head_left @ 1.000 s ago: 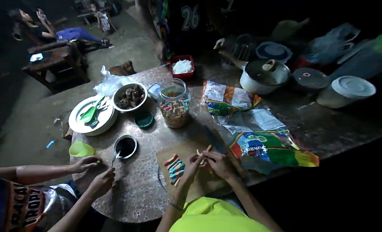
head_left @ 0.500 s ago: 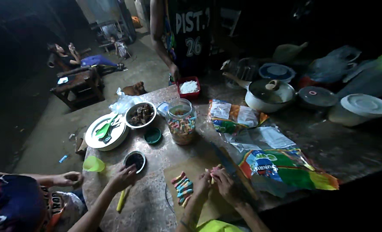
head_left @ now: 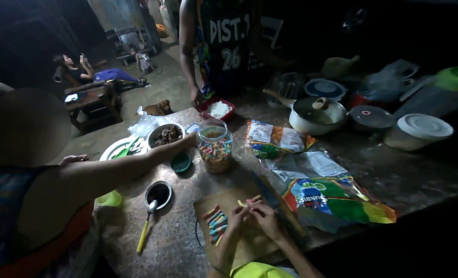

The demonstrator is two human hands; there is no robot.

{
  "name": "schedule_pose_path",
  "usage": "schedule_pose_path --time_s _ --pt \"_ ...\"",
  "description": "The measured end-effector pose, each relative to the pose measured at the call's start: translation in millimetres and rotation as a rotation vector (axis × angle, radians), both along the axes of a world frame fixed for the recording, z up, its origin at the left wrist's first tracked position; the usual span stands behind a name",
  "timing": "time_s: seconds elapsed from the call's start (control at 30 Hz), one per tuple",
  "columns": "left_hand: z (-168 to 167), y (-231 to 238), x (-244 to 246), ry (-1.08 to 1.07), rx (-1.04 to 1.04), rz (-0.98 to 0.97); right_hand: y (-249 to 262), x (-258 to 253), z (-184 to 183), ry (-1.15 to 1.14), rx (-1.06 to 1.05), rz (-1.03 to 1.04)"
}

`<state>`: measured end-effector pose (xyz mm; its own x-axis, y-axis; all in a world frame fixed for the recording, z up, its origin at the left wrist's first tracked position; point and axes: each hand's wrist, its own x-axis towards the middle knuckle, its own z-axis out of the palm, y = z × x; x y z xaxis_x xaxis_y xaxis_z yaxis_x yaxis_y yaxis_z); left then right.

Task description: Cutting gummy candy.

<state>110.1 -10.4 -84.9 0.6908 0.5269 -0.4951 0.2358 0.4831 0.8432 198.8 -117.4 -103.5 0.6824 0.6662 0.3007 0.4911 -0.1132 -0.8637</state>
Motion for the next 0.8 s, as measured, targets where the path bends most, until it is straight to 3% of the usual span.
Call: schedule_pose_path --time_s 0.27,0.43,0.57,0.63,0.8 --pt "-21 -3 10 0.085 0.042 0.066 4 -20 -8 0.045 0.05 -0.213" --pt "-13 -10 11 0.134 0.05 0.144 4 -25 -19 0.012 0.092 -0.248" --pt "-5 -10 6 -0.01 0.286 0.133 -1 -16 -11 0.003 0.02 -0.076" --pt "-8 -8 4 0.02 0.408 0.067 1 -9 0 0.086 -0.063 -0.01" --pt "-4 -8 6 0.074 0.537 0.127 11 -13 3 0.122 -0.093 -0.037"
